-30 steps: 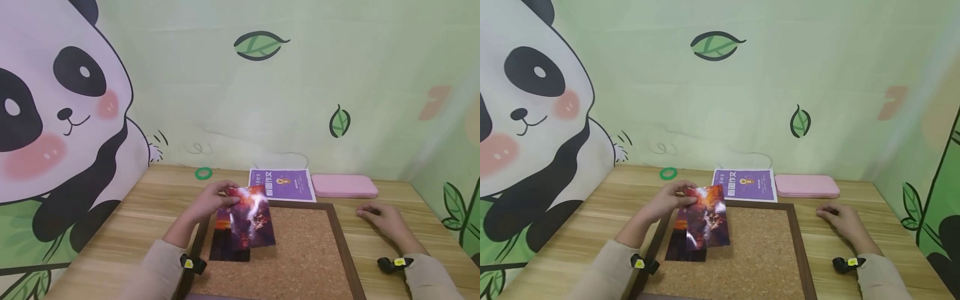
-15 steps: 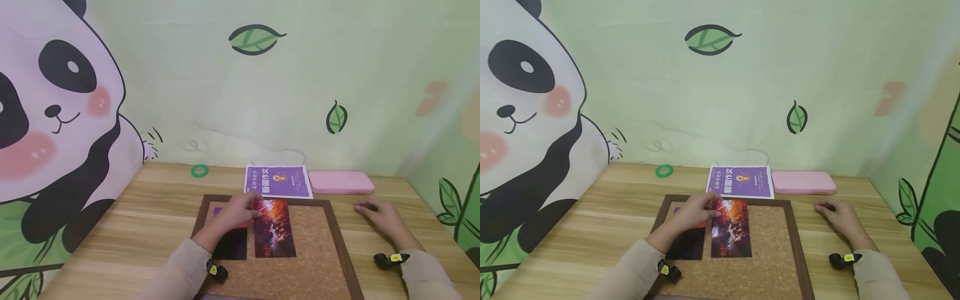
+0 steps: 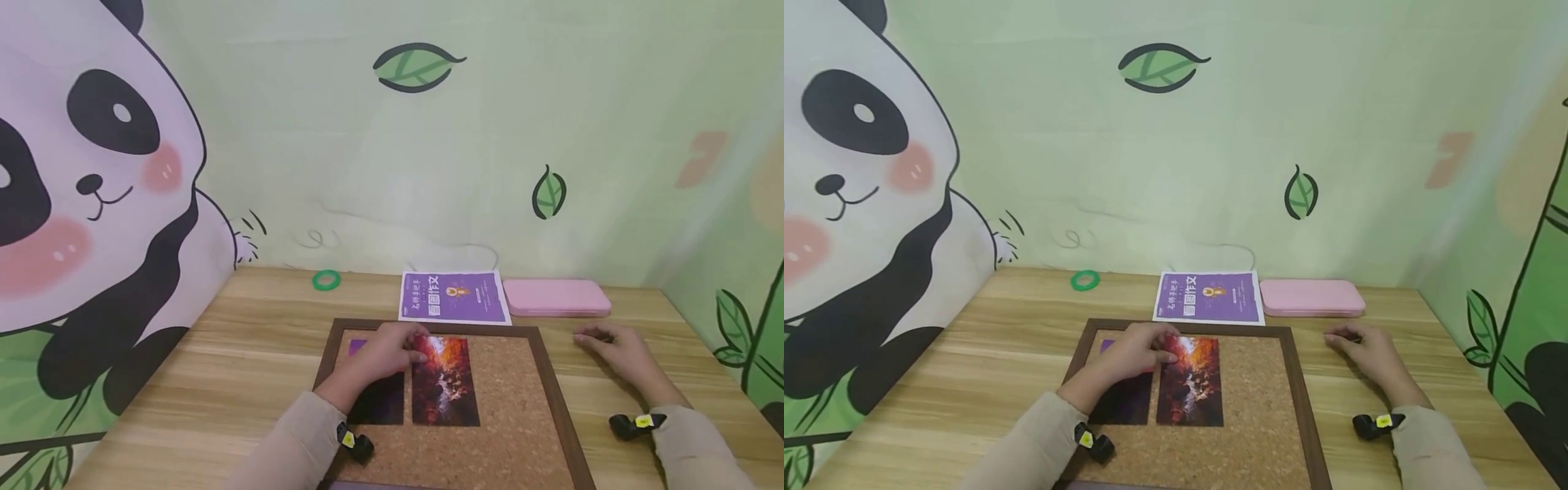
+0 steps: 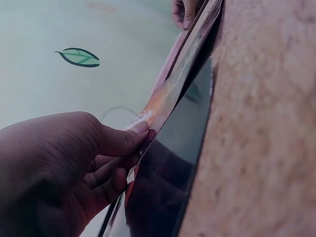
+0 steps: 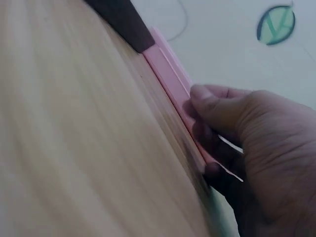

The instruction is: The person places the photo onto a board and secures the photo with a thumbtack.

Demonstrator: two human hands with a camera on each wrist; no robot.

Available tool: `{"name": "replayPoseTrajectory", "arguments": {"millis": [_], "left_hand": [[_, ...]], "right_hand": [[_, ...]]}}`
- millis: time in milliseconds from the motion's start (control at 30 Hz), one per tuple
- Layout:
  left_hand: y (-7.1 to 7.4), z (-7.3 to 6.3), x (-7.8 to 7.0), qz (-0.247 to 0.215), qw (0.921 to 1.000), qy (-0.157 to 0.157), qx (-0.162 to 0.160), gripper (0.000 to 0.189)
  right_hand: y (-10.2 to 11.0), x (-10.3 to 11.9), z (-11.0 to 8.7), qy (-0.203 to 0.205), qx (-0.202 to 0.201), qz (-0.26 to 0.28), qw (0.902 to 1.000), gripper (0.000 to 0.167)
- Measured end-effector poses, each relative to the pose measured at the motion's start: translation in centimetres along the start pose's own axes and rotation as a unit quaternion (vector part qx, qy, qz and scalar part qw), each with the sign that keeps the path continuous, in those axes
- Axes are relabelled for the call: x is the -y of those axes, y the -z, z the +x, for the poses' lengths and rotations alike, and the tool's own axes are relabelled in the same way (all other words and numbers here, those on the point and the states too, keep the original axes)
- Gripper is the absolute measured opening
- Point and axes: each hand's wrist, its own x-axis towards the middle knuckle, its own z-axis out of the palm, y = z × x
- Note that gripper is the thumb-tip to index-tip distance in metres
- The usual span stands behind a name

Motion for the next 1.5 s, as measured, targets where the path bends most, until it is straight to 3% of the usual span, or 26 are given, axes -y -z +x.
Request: {"name": "replayPoseTrajectory", "arguments": {"millis": [167,367,567,700,900,1067,1500], "left_hand": [[-0.1,0.0,0.0,0.003,1.0000,0.003,0.003,0.033],[0.0,0.0,0.2,0.036,0.9993,-0.003,-0.004,0.035],[-0.1,0.0,0.4,0.068,0.9977,-0.005,-0.009,0.037],[0.0,-0.2,0.3,0.065,0.9979,-0.004,-0.007,0.037],[0.0,-0.1,0.6,0.077,0.9969,-0.010,-0.012,0.036],[0.0,0.0,0.7,0.086,0.9962,-0.006,-0.012,0.035],[0.1,-0.1,0.5,0.097,0.9952,-0.006,-0.012,0.034]], "right_hand": [[-0.1,2.9,0.9,0.031,0.008,0.034,0.9989,0.023],[-1.1,10.2,3.0,0.097,0.028,0.116,0.9881,0.012],[-3.4,17.1,4.9,0.119,0.075,0.152,0.9784,0.006],[-5.7,19.7,5.2,0.123,0.121,0.162,0.9715,0.006],[-9.9,18.8,4.9,0.104,0.200,0.182,0.9571,0.010],[-11.1,16.9,4.7,0.083,0.252,0.182,0.9470,0.014],[-11.7,16.7,4.9,0.071,0.251,0.145,0.9543,0.010]]}}
